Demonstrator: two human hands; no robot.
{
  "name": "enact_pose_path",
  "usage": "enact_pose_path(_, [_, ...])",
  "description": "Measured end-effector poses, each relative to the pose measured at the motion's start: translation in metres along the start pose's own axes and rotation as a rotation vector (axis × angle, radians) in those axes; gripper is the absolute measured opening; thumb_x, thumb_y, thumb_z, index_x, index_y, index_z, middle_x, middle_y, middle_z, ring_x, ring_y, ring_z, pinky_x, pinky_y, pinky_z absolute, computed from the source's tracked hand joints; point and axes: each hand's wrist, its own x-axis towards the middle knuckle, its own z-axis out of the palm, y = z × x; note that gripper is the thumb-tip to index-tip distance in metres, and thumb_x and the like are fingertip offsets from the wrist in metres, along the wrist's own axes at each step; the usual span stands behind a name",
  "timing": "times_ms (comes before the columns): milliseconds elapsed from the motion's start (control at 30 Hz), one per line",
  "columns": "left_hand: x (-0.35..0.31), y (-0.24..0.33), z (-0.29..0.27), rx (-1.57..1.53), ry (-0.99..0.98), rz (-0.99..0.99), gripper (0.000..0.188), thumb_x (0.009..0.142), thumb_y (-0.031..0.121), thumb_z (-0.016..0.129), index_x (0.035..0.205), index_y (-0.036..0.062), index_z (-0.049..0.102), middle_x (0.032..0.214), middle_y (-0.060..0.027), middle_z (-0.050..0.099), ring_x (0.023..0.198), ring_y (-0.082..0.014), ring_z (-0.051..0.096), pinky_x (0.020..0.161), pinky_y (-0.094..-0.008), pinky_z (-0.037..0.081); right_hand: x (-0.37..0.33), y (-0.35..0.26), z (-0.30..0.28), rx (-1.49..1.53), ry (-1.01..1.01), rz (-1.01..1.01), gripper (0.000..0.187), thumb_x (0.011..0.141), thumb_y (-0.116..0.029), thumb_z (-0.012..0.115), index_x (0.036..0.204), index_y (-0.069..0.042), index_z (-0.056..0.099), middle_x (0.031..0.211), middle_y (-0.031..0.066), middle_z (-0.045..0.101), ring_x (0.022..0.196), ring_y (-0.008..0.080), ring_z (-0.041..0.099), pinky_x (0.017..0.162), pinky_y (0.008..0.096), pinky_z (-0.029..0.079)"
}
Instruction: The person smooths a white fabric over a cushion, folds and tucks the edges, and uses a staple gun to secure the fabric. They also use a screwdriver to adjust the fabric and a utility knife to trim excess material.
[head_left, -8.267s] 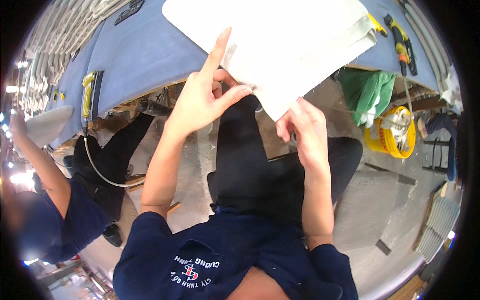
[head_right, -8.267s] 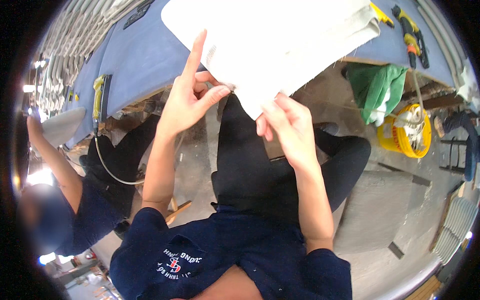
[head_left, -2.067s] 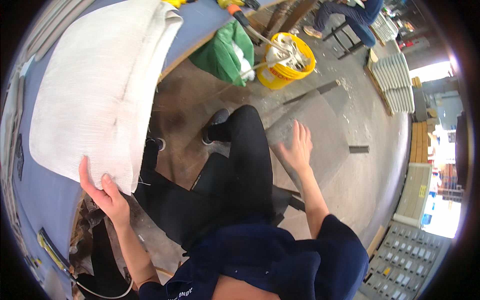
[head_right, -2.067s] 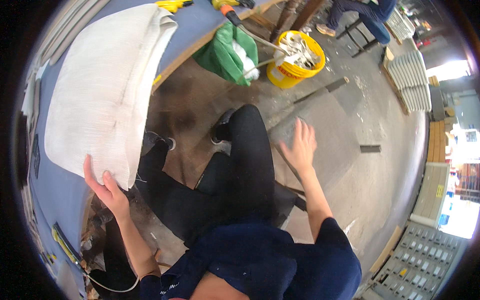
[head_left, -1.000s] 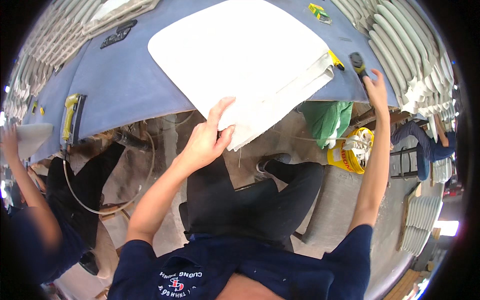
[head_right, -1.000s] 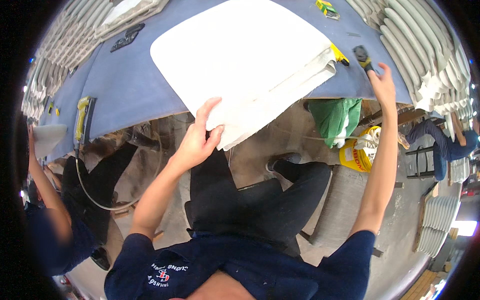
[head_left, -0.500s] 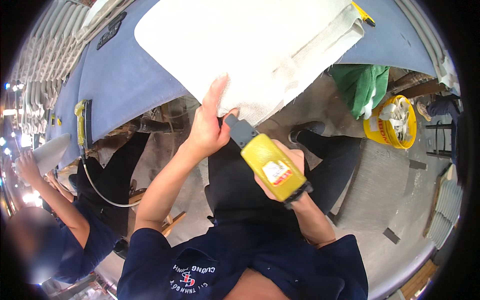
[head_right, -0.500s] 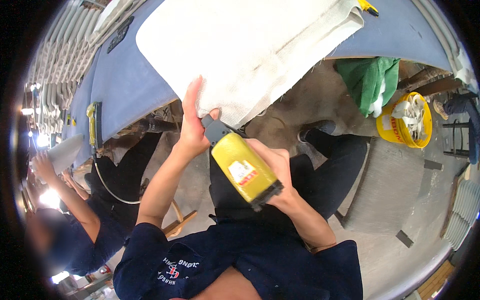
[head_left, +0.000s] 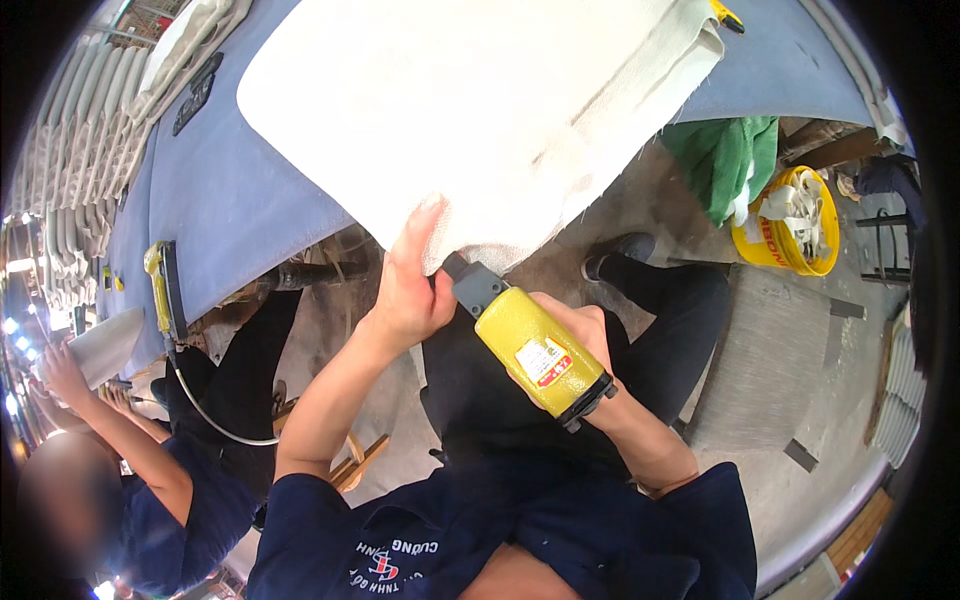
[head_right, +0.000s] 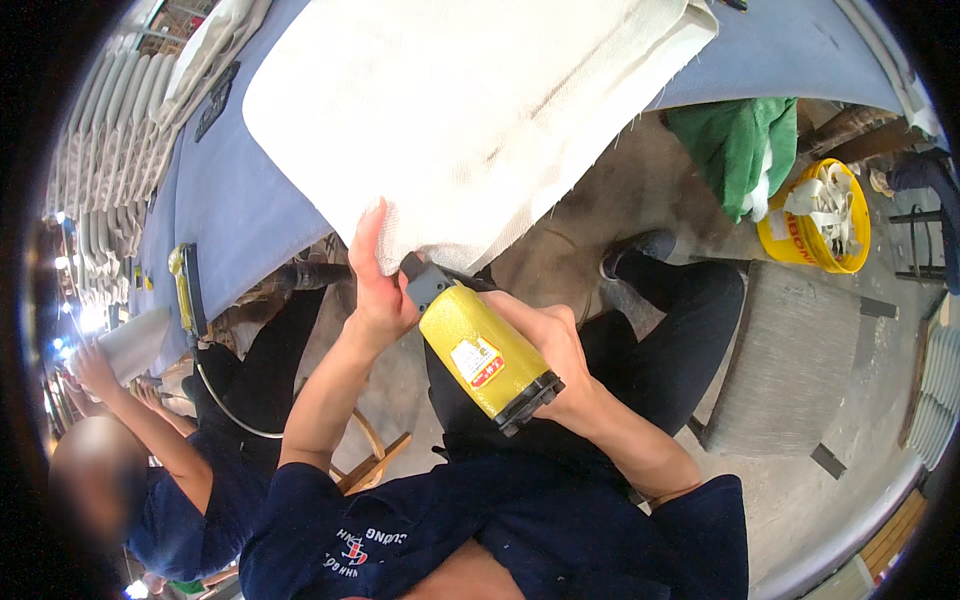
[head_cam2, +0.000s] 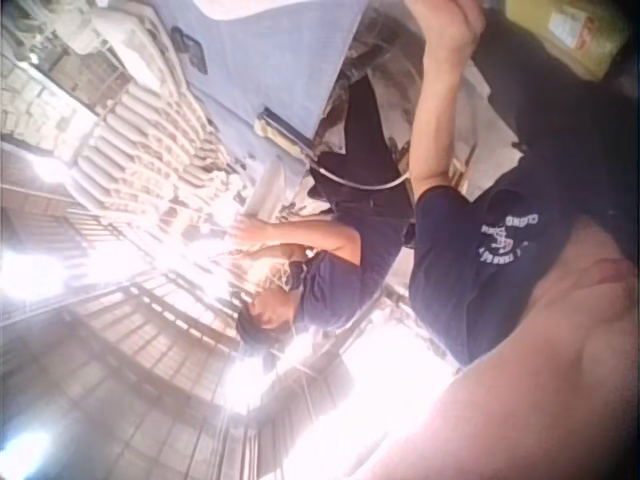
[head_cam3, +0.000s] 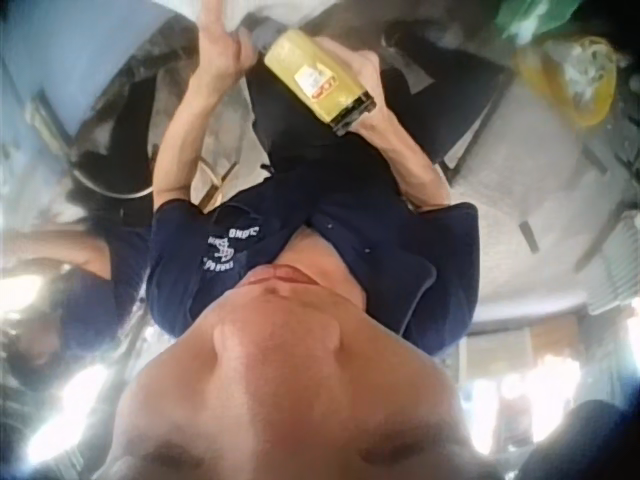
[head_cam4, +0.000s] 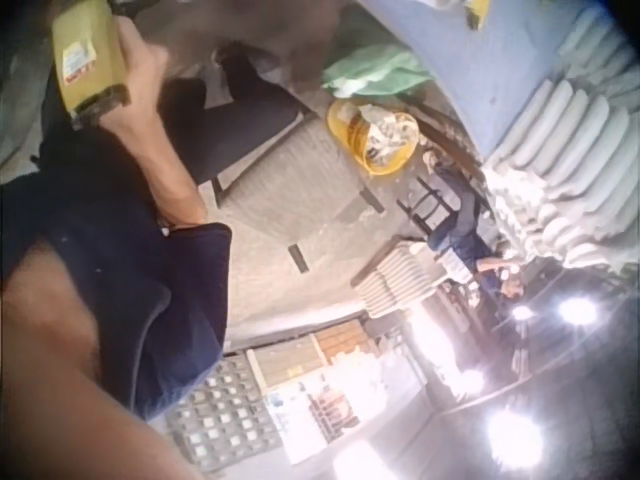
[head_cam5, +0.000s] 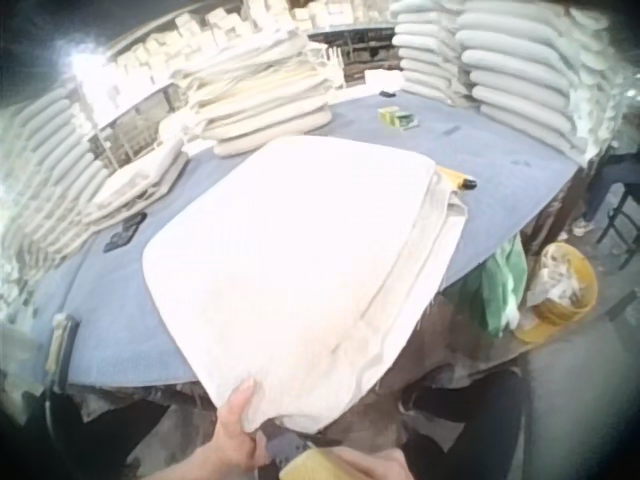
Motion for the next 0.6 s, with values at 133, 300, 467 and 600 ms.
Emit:
enact_pose_path(133, [0.003, 0.001, -0.002, 0.052, 0.004, -0.03, 0.083, 0.082, -0.011, 0.051, 0.161, -0.0118, 0.028, 0.16, -0.0343, 0.042, 0.148, -0.051, 0.045, 0.126, -0.0522, 0.033, 0.008, 0.019, -0.002, -0.096, 0.002, -0.125, 0.033, 0.081, -0.011, 0.084, 0.108, 0.0, 0.068, 0.081, 0.019, 0.072, 0.069, 0.0336, 0.074, 0.063, 0.035, 0.054])
enact_pose_path(300, [0.018, 0.014, -0.003, 0.085, 0.081, -0.128, 0.078, 0.092, -0.006, 0.054, 0.165, -0.0073, 0.025, 0.163, -0.0306, 0.042, 0.151, -0.0438, 0.044, 0.127, -0.0491, 0.03, 0.011, 0.002, -0.013, -0.202, 0.068, -0.242, 0.049, 0.066, -0.008, 0.089, 0.11, -0.002, 0.069, 0.088, 0.02, 0.073, 0.077, 0.0396, 0.073, 0.067, 0.0373, 0.056])
enact_pose_path(467, [0.033, 0.048, -0.02, -0.082, 0.071, -0.253, 0.059, 0.111, 0.022, 0.054, 0.162, -0.0027, 0.037, 0.164, -0.0239, 0.046, 0.154, -0.0357, 0.043, 0.127, -0.0451, 0.029, -0.041, -0.024, -0.089, -0.417, 0.422, -0.225, 0.06, 0.07, -0.008, 0.088, 0.127, -0.004, 0.068, 0.114, 0.0133, 0.078, 0.101, 0.0222, 0.077, 0.089, 0.0354, 0.059])
enact_pose_path(600, [0.03, 0.04, -0.003, -0.234, 0.218, -0.274, 0.052, 0.116, 0.03, 0.046, 0.157, -0.0025, 0.048, 0.161, -0.0176, 0.051, 0.151, -0.0296, 0.045, 0.127, -0.0425, 0.03, -0.102, -0.006, -0.197, -0.323, 0.956, 0.224, 0.039, 0.1, -0.028, 0.078, 0.118, 0.001, 0.061, 0.087, 0.0024, 0.064, 0.066, 0.0088, 0.056, 0.06, 0.0302, 0.048])
